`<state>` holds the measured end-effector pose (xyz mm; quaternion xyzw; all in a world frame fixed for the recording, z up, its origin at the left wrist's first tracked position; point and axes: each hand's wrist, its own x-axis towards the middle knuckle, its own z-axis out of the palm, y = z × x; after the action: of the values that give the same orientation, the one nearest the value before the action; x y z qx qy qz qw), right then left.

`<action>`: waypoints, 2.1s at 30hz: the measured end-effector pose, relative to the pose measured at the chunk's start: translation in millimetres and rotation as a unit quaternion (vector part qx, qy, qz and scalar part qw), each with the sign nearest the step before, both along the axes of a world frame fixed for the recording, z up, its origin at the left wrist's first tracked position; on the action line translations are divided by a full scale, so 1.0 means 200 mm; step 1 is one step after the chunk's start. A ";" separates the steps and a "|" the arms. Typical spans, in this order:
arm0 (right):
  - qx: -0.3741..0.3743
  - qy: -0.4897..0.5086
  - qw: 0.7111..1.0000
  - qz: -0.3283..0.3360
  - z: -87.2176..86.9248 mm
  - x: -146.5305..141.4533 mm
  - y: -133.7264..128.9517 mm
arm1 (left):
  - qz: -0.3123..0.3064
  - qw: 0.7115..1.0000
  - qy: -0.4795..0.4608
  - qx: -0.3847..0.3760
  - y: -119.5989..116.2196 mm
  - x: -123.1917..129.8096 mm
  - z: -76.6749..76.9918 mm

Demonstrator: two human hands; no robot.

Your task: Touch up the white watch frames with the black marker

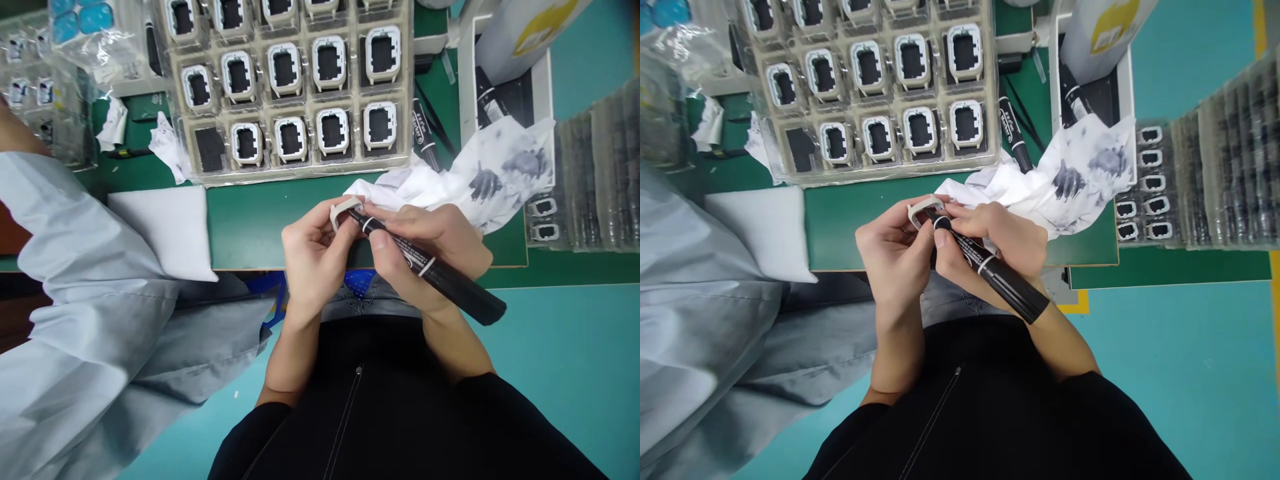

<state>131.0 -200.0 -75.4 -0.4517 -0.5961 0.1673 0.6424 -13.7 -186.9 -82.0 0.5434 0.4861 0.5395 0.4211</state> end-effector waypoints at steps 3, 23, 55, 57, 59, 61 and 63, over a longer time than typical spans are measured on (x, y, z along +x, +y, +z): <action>-0.006 -0.003 1.000 0.003 0.00 0.00 0.00 | 0.000 1.000 -0.005 0.001 0.00 0.00 0.00; 0.005 -0.038 0.999 -0.004 0.03 0.00 -0.01 | 0.016 0.997 0.072 0.013 -0.02 0.00 -0.01; 0.006 -0.036 0.999 -0.005 0.01 0.03 0.00 | -0.042 0.997 0.015 -0.059 0.04 -0.02 0.09; 0.007 -0.023 1.000 -0.007 0.00 0.02 0.01 | -0.043 0.996 0.014 -0.078 0.04 -0.02 0.10; 0.003 -0.011 1.000 -0.009 0.00 0.02 0.01 | -0.041 0.995 0.011 -0.089 0.04 -0.02 0.10; -0.002 -0.004 1.000 -0.012 0.01 0.01 0.01 | -0.043 0.995 0.004 -0.092 0.04 -0.02 0.10; -0.010 -0.006 1.000 -0.014 0.02 0.01 0.01 | -0.046 0.995 -0.002 -0.085 0.04 -0.02 0.11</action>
<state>132.5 -198.6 -71.5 -0.4677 -0.5917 0.1614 0.6364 -17.2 -178.1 -61.0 0.5262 0.5041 0.4773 0.4911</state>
